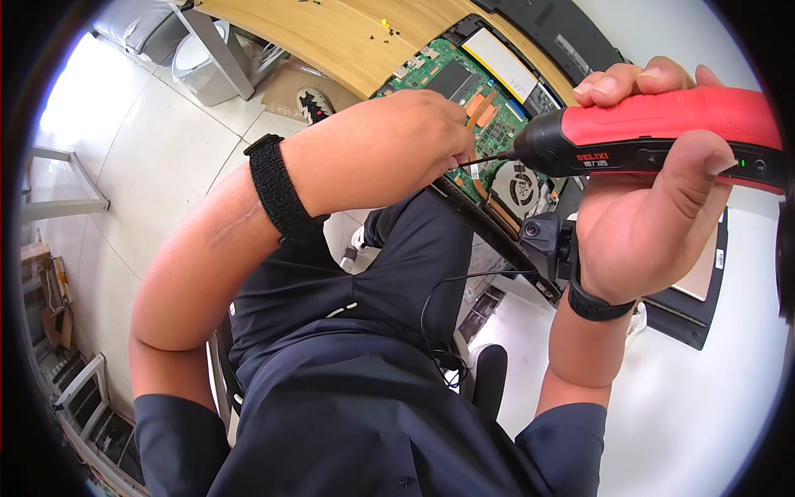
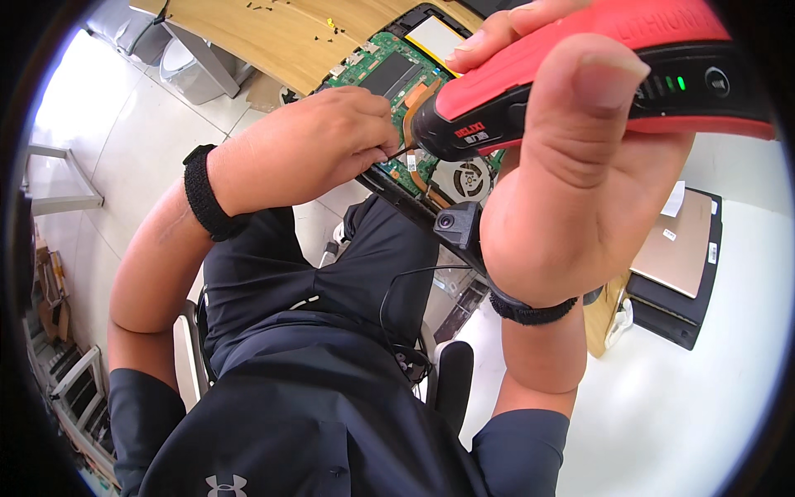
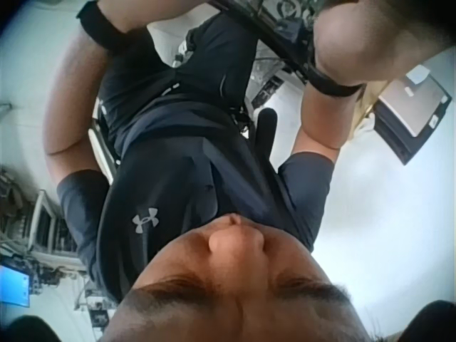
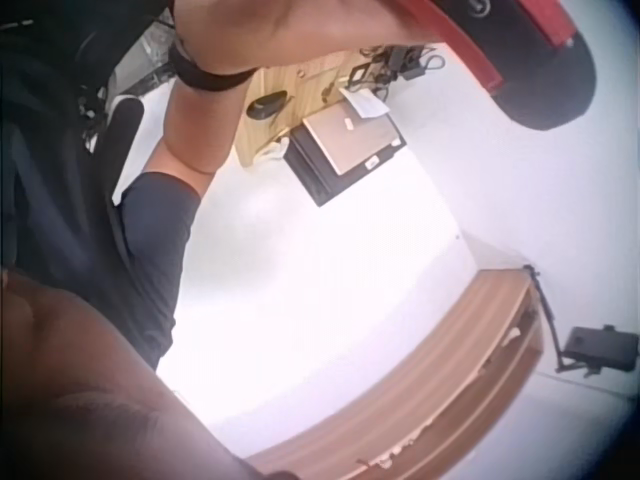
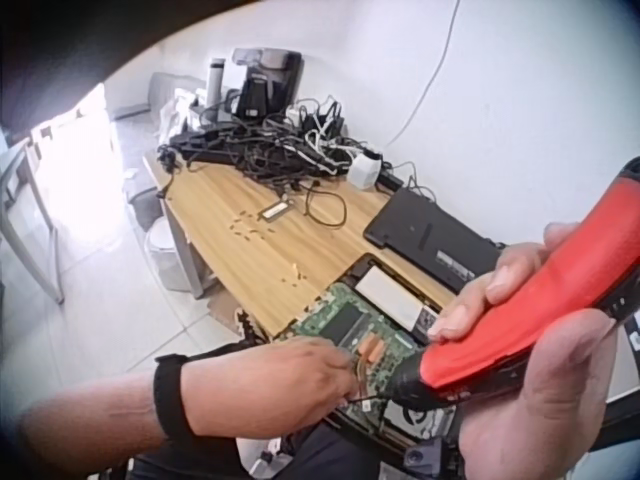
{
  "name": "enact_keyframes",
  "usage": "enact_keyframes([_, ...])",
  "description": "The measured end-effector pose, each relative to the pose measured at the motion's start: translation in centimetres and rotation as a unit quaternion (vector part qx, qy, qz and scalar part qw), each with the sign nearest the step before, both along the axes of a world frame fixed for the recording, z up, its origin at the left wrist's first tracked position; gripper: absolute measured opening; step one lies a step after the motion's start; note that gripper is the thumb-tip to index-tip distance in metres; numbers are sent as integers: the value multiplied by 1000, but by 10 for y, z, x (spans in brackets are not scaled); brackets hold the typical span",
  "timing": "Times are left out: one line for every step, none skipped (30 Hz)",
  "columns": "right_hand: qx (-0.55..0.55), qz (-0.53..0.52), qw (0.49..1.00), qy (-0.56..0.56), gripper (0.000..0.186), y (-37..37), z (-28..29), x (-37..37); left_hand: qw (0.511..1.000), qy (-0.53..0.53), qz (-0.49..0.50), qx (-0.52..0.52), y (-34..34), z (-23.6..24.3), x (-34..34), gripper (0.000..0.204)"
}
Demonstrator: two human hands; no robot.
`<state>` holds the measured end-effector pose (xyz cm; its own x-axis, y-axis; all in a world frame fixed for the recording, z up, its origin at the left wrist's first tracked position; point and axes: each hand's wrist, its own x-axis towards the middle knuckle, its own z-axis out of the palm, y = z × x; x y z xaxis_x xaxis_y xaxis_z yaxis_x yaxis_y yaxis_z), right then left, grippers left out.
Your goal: Disassembling and cleaning internal laptop components, including removing the cooling fan and heatsink.
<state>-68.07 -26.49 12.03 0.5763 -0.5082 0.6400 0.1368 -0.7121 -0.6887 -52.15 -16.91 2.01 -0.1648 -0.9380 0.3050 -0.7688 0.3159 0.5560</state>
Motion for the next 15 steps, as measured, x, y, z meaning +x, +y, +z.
enact_keyframes([3, 15, 1000, 3, 65, -1, 1, -2, 1000, -5, -1, 2, 0, 1, 0, 12])
enact_keyframes([5, 30, 1000, 5, 65, -3, 2, -4, 1000, -5, -1, 1, 0, 1, 0, 12])
enact_keyframes([8, 45, 999, 8, 65, -5, 3, -6, 1000, -7, -3, -1, 0, 1, 0, 12])
enact_keyframes([11, 61, 998, 10, 65, -6, 3, -8, 1000, -10, -5, -2, 0, 1, 0, 12])
enact_keyframes([14, 76, 997, 12, 65, -7, 4, -10, 1000, -10, -5, -3, 0, 1, 1, 12])
enact_keyframes([16, 91, 996, 14, 65, -8, 5, -12, 1000, -30, -8, -1, -1, 1, 1, 12])
enact_keyframes([19, 105, 994, 17, 65, -7, 7, -12, 999, -49, -11, 0, -1, 1, 1, 11])
enact_keyframes([17, 104, 994, 16, 65, -2, 9, -12, 999, -50, -11, -1, -2, 2, 2, 11])
enact_keyframes([12, 79, 996, 31, 65, 8, 13, -9, 999, -53, -13, 1, -2, 3, 2, 11])
enact_keyframes([7, 54, 998, 45, 65, 14, 15, -7, 998, -56, -15, 3, -2, 3, 1, 10])
enact_keyframes([6, 54, 998, 44, 65, 15, 14, -4, 998, -57, -15, 3, -3, 2, 1, 10])
enact_keyframes([32, 49, 998, 25, 65, 14, 13, -1, 998, -61, -13, -1, -5, 1, 0, 9])
enact_keyframes([57, 44, 997, 6, 64, 13, 12, 1, 998, -65, -10, -4, -6, -1, -1, 9])
enact_keyframes([56, 44, 997, 5, 64, 12, 11, 2, 998, -66, -10, -5, -7, -2, -1, 9])
enact_keyframes([57, 56, 997, 2, 63, 10, 10, 3, 996, -87, -14, -3, -9, -2, -2, 8])
